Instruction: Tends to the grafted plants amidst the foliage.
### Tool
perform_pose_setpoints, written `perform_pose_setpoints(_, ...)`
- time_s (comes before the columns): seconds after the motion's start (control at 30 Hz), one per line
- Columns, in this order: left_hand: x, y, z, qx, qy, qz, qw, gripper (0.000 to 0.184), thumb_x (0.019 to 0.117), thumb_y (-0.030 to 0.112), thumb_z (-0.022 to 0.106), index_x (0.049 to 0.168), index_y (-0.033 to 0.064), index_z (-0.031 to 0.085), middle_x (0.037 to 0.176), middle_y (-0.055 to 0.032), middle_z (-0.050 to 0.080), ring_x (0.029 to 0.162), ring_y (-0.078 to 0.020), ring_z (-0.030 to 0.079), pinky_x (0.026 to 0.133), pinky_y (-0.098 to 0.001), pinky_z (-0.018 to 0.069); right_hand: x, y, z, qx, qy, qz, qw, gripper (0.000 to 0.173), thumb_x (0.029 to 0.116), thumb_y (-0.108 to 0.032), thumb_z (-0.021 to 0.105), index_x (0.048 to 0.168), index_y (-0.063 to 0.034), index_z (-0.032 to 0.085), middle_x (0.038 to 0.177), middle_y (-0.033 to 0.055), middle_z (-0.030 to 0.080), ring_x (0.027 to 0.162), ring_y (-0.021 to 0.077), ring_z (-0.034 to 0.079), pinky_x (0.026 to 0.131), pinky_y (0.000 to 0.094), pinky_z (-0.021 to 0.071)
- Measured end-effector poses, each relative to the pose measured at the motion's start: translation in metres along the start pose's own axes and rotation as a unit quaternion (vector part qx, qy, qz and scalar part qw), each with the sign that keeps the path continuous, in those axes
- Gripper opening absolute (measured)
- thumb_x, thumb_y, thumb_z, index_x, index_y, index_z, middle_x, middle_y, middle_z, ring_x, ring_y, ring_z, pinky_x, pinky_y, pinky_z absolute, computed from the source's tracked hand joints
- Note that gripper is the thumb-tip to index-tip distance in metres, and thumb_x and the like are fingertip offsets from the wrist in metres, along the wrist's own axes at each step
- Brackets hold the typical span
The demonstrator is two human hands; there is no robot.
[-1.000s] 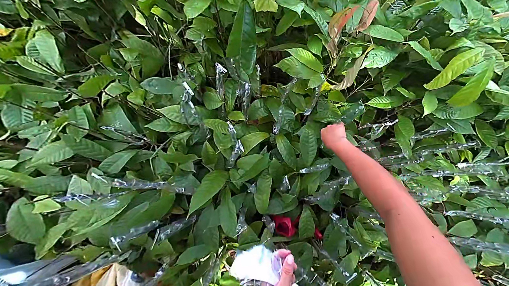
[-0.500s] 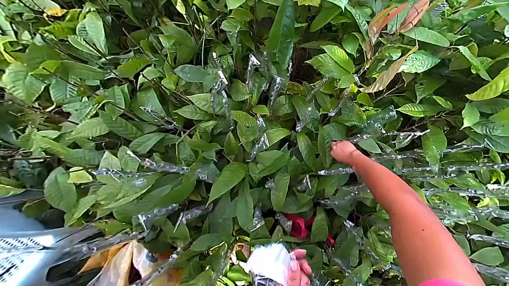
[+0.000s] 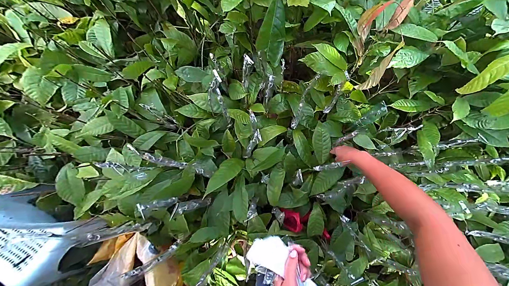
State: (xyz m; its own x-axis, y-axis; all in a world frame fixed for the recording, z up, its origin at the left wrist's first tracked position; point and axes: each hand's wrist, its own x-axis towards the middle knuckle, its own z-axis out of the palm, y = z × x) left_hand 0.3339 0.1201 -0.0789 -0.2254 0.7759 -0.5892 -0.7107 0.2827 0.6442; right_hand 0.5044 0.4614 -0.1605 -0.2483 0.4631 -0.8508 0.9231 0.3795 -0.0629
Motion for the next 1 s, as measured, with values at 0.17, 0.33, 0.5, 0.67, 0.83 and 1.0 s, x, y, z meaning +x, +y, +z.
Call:
perform_pose_setpoints(0.17,0.012,0.009,0.021,-0.017,0.026,-0.039,0.999,0.019,0.1048,0.005,0.044,0.109,0.0017,0.062,0.074,0.0011,0.064,0.061,-0.0059,0.06,0.063,-0.0205,0.0543,-0.103,-0.003,-0.009,0.107,0.174,0.02,0.979,0.042,0.1074,-0.007,0.039,0.146,-0.0014,0.054,0.142,0.0269,0.057,0.134,0.0431,0.054,0.113,0.0589,0.04)
perform_pose_setpoints(0.33,0.026,0.016,0.051,-0.071,0.061,-0.034,0.995,0.014,0.0995,-0.005,0.052,0.107,0.0017,0.062,0.075,-0.0015,0.065,0.064,-0.0083,0.063,0.064,-0.0222,0.0569,-0.186,-0.048,0.074,0.375,0.364,-0.134,0.842,0.032,0.105,-0.021,0.051,0.113,0.005,0.068,0.102,0.0162,0.069,0.087,0.018,0.066,0.081,0.0336,0.055)
perform_pose_setpoints(0.5,0.029,0.009,0.068,-0.069,0.081,-0.038,0.994,0.01,0.0991,-0.003,0.055,0.104,0.0043,0.059,0.081,-0.0013,0.065,0.07,-0.0074,0.064,0.067,-0.0235,0.0572,-0.205,-0.115,0.147,0.497,0.276,-0.212,0.795,0.039,0.0938,-0.03,0.07,0.108,0.0061,0.066,0.097,0.0128,0.067,0.083,0.0126,0.064,0.076,0.0284,0.0543)
perform_pose_setpoints(0.67,0.029,-0.001,0.073,-0.088,0.073,-0.045,0.992,0.01,0.1015,-0.001,0.052,0.108,0.0031,0.058,0.08,-0.002,0.067,0.069,-0.0087,0.067,0.067,-0.0256,0.0598,-0.196,-0.113,0.161,0.572,0.315,-0.214,0.727,0.023,0.0989,-0.015,0.06,0.101,0.007,0.068,0.1,0.0103,0.067,0.092,0.0071,0.063,0.087,0.0241,0.0536)
perform_pose_setpoints(0.83,0.03,-0.001,0.078,-0.087,0.037,-0.069,0.993,0.013,0.1051,0.002,0.045,0.103,0.0063,0.057,0.071,0.0011,0.061,0.058,-0.0062,0.06,0.061,-0.0208,0.0558,-0.203,-0.094,0.164,0.619,0.318,-0.202,0.689,0.023,0.105,-0.01,0.047,0.101,0.0028,0.066,0.084,-0.0034,0.066,0.079,-0.0021,0.061,0.078,0.0181,0.0523)
perform_pose_setpoints(1.0,0.035,-0.007,0.08,-0.005,0.018,-0.019,1.0,0.011,0.0983,-0.005,0.053,0.1,0.004,0.059,0.085,-0.0016,0.066,0.067,-0.0057,0.06,0.065,-0.0197,0.0543,-0.207,-0.09,0.164,0.616,0.298,-0.158,0.712,0.034,0.1083,-0.021,0.041,0.119,0.0054,0.058,0.073,-0.0057,0.054,0.063,-0.0011,0.052,0.064,0.0189,0.0489)
